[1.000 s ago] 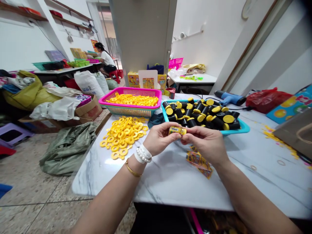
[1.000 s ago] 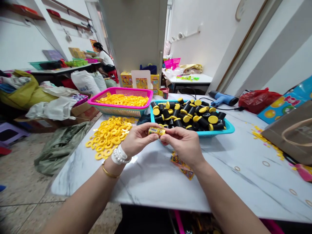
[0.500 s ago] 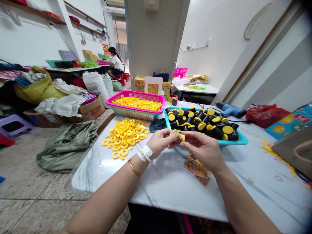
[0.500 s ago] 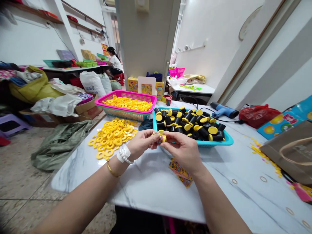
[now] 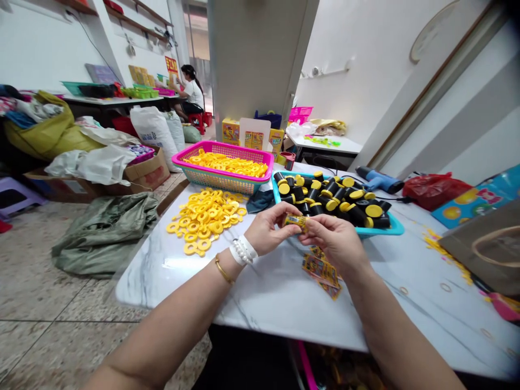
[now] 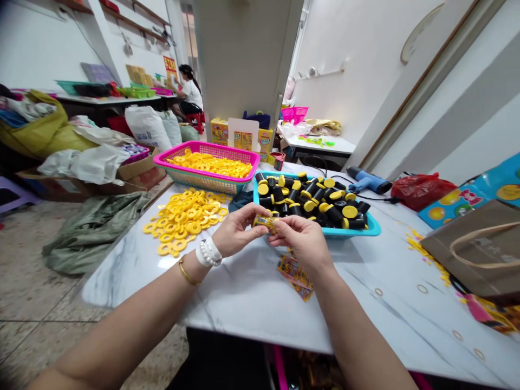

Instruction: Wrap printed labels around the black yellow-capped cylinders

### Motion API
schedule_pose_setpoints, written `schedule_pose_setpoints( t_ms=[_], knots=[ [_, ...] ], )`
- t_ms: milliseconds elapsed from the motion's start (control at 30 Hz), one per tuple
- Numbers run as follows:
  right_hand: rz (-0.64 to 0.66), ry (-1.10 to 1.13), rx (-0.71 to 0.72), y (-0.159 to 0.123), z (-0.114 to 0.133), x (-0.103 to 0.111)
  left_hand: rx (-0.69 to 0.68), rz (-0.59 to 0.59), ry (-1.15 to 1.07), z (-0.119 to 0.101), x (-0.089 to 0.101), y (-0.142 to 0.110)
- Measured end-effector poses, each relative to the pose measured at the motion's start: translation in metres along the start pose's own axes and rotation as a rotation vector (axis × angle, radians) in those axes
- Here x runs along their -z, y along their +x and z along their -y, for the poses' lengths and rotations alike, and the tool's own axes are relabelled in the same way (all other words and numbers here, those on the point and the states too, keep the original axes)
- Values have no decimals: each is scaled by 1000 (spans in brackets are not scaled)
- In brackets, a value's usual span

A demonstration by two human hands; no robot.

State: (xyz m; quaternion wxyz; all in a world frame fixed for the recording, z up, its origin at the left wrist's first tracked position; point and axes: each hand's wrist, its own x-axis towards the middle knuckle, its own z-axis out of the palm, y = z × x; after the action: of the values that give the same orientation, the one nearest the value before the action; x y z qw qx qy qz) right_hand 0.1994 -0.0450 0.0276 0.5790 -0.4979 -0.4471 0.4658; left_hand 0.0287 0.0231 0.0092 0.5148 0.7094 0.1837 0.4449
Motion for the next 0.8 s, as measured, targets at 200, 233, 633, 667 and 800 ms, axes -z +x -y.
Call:
schedule_pose_setpoints(
  t_ms=[200,233,633,667,800],
  knots=[
    [5,-116,296,2,-4,1,247,-45,-253,-4,1,2],
    [6,-117,301,2,-6,0,237,-46,-246,-6,0,2],
    [149,90,-5,-1,3,11,376,108,-532,0,-6,0],
    [127,97,5,-3,2,12,370,131,-576,-1,-6,-1],
    [107,92,14,-15,-2,15,383,213,-626,-4,-9,-5]
  ],
)
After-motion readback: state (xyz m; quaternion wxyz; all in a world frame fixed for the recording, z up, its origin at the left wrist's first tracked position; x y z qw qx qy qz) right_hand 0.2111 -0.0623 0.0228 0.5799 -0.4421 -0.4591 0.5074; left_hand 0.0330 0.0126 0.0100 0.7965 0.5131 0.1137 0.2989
